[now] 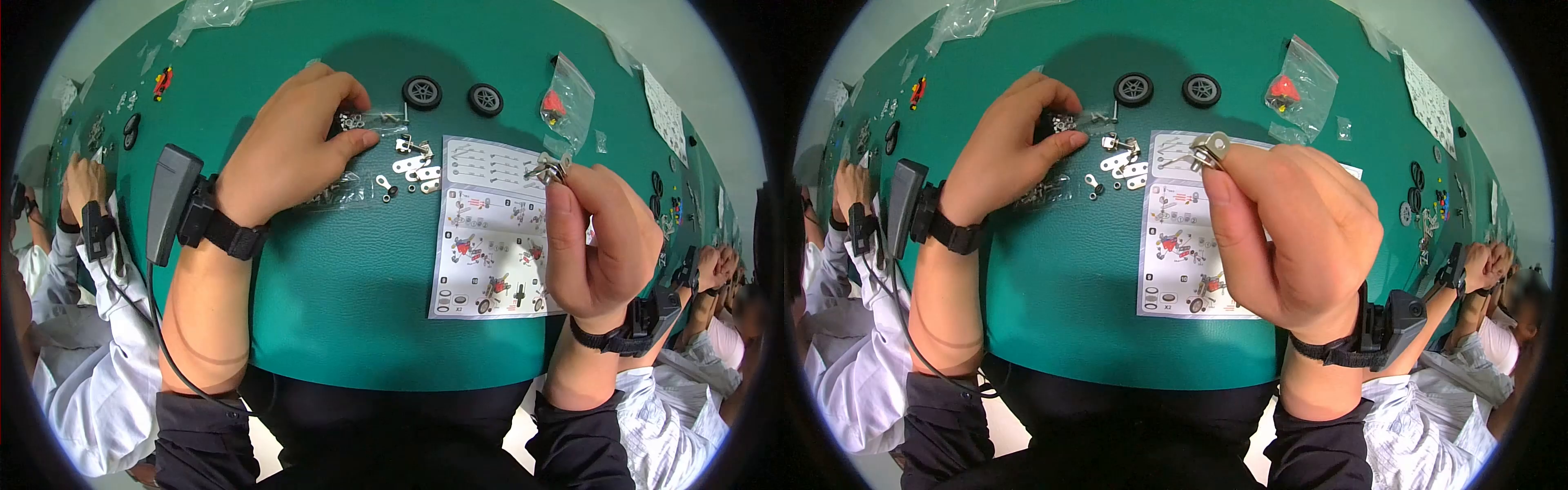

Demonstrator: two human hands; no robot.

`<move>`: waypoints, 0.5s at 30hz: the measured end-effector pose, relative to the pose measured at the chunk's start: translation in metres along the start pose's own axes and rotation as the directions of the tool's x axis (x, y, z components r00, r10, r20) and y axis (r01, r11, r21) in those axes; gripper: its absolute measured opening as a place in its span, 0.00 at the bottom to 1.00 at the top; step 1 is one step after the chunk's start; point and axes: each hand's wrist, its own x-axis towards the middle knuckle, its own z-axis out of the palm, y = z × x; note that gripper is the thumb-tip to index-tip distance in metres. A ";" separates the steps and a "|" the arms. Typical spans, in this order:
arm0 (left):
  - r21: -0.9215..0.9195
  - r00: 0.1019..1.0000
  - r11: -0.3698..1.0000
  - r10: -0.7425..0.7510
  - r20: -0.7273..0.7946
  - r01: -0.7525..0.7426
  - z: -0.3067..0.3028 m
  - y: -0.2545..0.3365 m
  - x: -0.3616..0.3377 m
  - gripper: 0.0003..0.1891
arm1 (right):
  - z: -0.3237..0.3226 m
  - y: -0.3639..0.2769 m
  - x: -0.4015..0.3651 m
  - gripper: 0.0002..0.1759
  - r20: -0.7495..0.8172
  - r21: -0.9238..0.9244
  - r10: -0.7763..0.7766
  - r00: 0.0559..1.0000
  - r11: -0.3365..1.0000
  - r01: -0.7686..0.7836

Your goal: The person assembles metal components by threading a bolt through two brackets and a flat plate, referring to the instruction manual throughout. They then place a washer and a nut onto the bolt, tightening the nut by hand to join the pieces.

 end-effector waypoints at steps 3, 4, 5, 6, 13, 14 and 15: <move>0.002 1.000 1.000 0.001 0.011 -0.001 -0.001 0.000 0.000 0.12 | 0.001 0.002 0.000 0.07 -0.007 0.002 -0.025 1.000 1.000 0.025; 0.003 1.000 1.000 0.007 0.012 -0.007 -0.001 -0.001 -0.001 0.11 | 0.002 0.004 0.000 0.07 -0.013 0.006 -0.036 0.999 0.999 0.037; -0.022 1.000 1.000 -0.004 0.019 0.005 -0.001 -0.002 -0.001 0.10 | 0.002 0.004 0.000 0.07 -0.013 0.007 -0.036 0.999 0.999 0.036; -0.047 1.000 0.999 -0.015 0.026 0.016 -0.002 -0.004 -0.001 0.09 | 0.001 0.004 0.000 0.07 -0.014 0.007 -0.035 0.999 0.999 0.035; -0.216 0.982 0.963 -0.137 0.132 0.164 -0.014 -0.008 -0.005 0.05 | 0.000 0.003 -0.001 0.07 -0.008 0.009 0.000 1.000 1.000 0.000; -0.240 0.988 0.960 -0.125 0.094 0.145 -0.013 -0.010 -0.005 0.06 | 0.000 0.003 -0.001 0.07 -0.011 0.010 -0.007 1.000 1.000 0.007; -0.263 0.992 0.957 -0.115 0.054 0.125 -0.012 -0.011 -0.005 0.06 | 0.001 0.004 -0.001 0.07 -0.013 0.010 -0.014 1.000 1.000 0.014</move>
